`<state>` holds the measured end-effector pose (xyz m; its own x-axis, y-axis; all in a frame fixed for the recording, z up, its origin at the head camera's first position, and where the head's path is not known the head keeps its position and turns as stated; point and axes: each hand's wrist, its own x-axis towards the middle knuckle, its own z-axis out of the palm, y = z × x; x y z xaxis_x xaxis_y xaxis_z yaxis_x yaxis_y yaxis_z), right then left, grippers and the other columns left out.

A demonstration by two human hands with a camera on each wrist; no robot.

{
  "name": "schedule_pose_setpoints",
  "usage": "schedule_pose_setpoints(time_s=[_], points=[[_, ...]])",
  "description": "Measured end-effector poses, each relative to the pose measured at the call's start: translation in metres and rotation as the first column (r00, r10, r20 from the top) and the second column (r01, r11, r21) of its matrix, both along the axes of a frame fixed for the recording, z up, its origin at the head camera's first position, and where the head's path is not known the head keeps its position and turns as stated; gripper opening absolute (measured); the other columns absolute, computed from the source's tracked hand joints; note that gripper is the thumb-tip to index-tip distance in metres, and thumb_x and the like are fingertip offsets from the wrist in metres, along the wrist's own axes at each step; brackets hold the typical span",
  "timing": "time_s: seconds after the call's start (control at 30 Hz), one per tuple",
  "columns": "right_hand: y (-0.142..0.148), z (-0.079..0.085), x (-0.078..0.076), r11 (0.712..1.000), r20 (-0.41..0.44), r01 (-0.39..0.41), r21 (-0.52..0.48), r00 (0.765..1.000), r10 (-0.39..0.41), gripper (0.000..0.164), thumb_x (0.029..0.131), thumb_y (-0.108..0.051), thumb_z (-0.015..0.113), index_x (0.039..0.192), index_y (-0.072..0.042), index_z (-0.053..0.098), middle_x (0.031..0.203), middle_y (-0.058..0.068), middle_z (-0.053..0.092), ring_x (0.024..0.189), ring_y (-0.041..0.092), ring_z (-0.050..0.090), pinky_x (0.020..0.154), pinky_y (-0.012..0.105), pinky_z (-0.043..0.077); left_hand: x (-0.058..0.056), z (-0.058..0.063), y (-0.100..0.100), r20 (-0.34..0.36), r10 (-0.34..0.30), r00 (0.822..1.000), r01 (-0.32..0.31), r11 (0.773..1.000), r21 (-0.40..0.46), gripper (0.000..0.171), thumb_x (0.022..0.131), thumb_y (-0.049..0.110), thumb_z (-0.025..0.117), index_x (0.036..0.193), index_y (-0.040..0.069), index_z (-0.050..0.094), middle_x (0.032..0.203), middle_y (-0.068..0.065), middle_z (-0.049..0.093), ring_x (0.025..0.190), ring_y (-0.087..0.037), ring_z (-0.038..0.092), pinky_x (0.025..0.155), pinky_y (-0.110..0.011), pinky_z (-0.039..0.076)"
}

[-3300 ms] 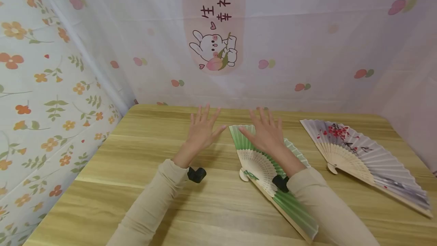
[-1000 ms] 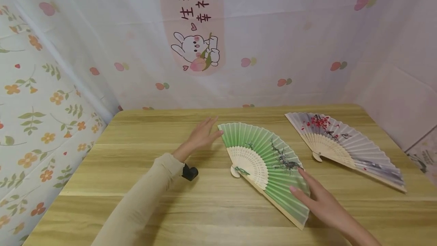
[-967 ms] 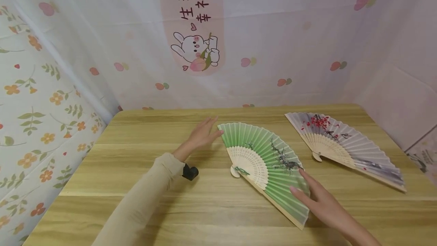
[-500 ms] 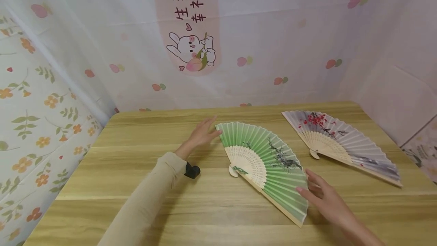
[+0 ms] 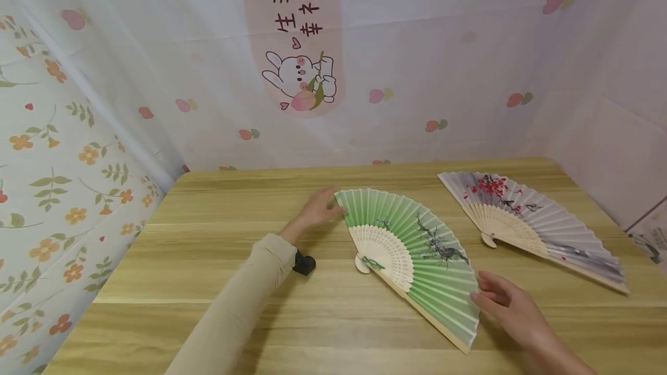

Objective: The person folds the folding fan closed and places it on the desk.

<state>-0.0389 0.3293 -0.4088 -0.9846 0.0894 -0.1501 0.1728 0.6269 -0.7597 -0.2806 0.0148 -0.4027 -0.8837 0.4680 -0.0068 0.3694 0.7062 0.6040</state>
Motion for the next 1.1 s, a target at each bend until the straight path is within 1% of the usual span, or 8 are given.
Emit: schedule_pose_setpoints(time_s=[0.2, 0.53, 0.67, 0.7, 0.8, 0.9, 0.93, 1.1], points=[[0.008, -0.005, 0.002, 0.997, 0.050, 0.049, -0.054, 0.998, -0.047, 0.062, 0.089, -0.025, 0.055, 0.128, 0.015, 0.029, 0.108, 0.009, 0.057, 0.080, -0.014, 0.046, 0.066, 0.012, 0.043, -0.003, -0.001, 0.004, -0.006, -0.020, 1.000, 0.020, 1.000, 0.014, 0.058, 0.087, 0.028, 0.057, 0.135, 0.005, 0.035, 0.137, -0.013, 0.034, 0.127, -0.030, 0.026, 0.104, -0.041, 0.022], [0.011, -0.004, -0.001, 0.996, 0.092, 0.075, -0.055, 0.993, -0.070, 0.063, 0.087, -0.029, 0.056, 0.128, 0.013, 0.033, 0.108, 0.011, 0.057, 0.078, -0.009, 0.049, 0.066, 0.017, 0.046, -0.009, -0.002, 0.002, 0.021, 0.041, 0.999, -0.042, 0.999, 0.023, 0.053, 0.084, 0.026, 0.061, 0.127, 0.001, 0.045, 0.133, -0.014, 0.040, 0.125, -0.032, 0.028, 0.103, -0.043, 0.024], [0.009, -0.003, -0.003, 0.996, 0.082, 0.078, -0.036, 0.994, -0.075, 0.062, 0.086, -0.029, 0.058, 0.127, 0.012, 0.036, 0.107, 0.014, 0.058, 0.078, -0.009, 0.049, 0.065, 0.018, 0.046, -0.018, -0.010, 0.001, 0.007, 0.063, 0.998, -0.063, 0.998, -0.014, 0.057, 0.081, 0.034, 0.063, 0.125, 0.003, 0.048, 0.131, -0.015, 0.041, 0.124, -0.033, 0.029, 0.102, -0.045, 0.023], [0.009, -0.003, -0.004, 0.997, 0.074, 0.076, -0.029, 0.995, -0.073, 0.062, 0.085, -0.028, 0.059, 0.126, 0.012, 0.037, 0.107, 0.015, 0.058, 0.077, -0.009, 0.049, 0.064, 0.018, 0.046, -0.025, -0.019, 0.001, -0.024, 0.056, 0.998, -0.056, 0.998, -0.021, 0.058, 0.080, 0.040, 0.062, 0.125, 0.005, 0.048, 0.130, -0.015, 0.041, 0.122, -0.033, 0.030, 0.101, -0.045, 0.025], [0.007, -0.003, -0.005, 0.997, 0.050, 0.075, -0.023, 0.996, -0.074, 0.059, 0.085, -0.025, 0.060, 0.124, 0.013, 0.039, 0.103, 0.014, 0.059, 0.075, -0.007, 0.050, 0.063, 0.018, 0.046, -0.030, -0.023, 0.002, -0.027, 0.057, 0.998, -0.058, 0.997, -0.054, 0.063, 0.079, 0.045, 0.061, 0.126, 0.007, 0.048, 0.130, -0.014, 0.040, 0.121, -0.032, 0.030, 0.099, -0.046, 0.026], [0.005, -0.004, -0.005, 0.997, 0.021, 0.071, -0.015, 0.997, -0.071, 0.056, 0.084, -0.022, 0.061, 0.122, 0.014, 0.041, 0.099, 0.011, 0.060, 0.073, -0.005, 0.050, 0.061, 0.018, 0.046, -0.029, -0.021, 0.003, -0.017, 0.056, 0.998, -0.057, 0.997, -0.057, 0.061, 0.080, 0.042, 0.062, 0.126, 0.006, 0.047, 0.130, -0.012, 0.040, 0.121, -0.031, 0.029, 0.099, -0.046, 0.025], [0.004, -0.004, -0.006, 0.997, 0.018, 0.073, -0.015, 0.997, -0.073, 0.056, 0.084, -0.022, 0.062, 0.121, 0.014, 0.042, 0.098, 0.010, 0.060, 0.073, -0.005, 0.051, 0.061, 0.018, 0.046, -0.023, -0.013, 0.004, 0.010, 0.065, 0.998, -0.065, 0.996, -0.065, 0.059, 0.080, 0.037, 0.063, 0.127, 0.005, 0.046, 0.132, -0.012, 0.038, 0.122, -0.030, 0.027, 0.100, -0.045, 0.023], [0.002, -0.004, -0.006, 0.997, 0.023, 0.074, 0.003, 0.997, -0.074, 0.057, 0.082, -0.023, 0.063, 0.121, 0.014, 0.043, 0.099, 0.014, 0.058, 0.072, -0.003, 0.051, 0.059, 0.020, 0.046, -0.015, -0.007, 0.005, -0.028, 0.053, 0.998, -0.055, 0.994, -0.092, 0.055, 0.083, 0.034, 0.061, 0.127, 0.005, 0.046, 0.131, -0.011, 0.039, 0.120, -0.029, 0.029, 0.099, -0.044, 0.025]])
